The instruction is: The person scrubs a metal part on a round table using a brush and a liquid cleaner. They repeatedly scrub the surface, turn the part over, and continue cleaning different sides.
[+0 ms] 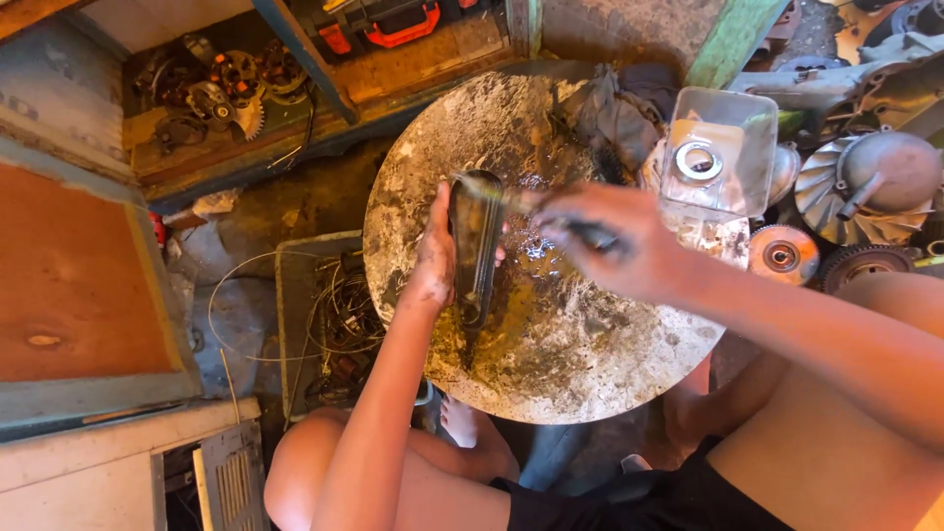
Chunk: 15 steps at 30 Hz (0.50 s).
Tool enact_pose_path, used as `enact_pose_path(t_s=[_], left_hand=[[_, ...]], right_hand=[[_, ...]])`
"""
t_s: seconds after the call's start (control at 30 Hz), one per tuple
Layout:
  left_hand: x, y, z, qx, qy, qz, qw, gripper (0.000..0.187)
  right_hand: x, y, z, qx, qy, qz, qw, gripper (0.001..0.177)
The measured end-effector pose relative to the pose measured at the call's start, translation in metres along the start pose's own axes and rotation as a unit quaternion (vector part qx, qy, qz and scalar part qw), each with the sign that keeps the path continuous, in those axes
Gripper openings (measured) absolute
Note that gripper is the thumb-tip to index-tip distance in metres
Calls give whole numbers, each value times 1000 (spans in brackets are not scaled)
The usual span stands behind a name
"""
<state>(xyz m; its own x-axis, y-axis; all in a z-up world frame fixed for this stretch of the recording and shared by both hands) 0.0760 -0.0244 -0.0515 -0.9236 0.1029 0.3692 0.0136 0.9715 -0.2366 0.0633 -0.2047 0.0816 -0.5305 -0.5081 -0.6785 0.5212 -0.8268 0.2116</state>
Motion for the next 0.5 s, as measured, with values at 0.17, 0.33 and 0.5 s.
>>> enact_pose_path(t_s=[0.17,0.33,0.5], left_hand=[[-16,24,12,-30,1,-76,997,87],[-2,5,-12,-67,-37,-105,992,82],[2,3,-15,-59,-89,-96,990,74]], right_hand=[[35,-72,31,84,61,168,980,20],[17,-50,24,29,44,128,990,18],[8,-29,17,227,95,106,963,17]])
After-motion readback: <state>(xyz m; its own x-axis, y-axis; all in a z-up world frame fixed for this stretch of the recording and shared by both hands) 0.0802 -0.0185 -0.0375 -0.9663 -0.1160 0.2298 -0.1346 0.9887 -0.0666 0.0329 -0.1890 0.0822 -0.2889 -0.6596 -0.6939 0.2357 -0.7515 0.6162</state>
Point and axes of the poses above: each hand's wrist, its own x-axis away from the middle knuckle, its own y-axis out of the back of the hand, z = x × y, the point moved 8 cm from there along -x, towards the middle knuckle, and after that the axes turned 9 degrees about -x, right-handed, at the moved point
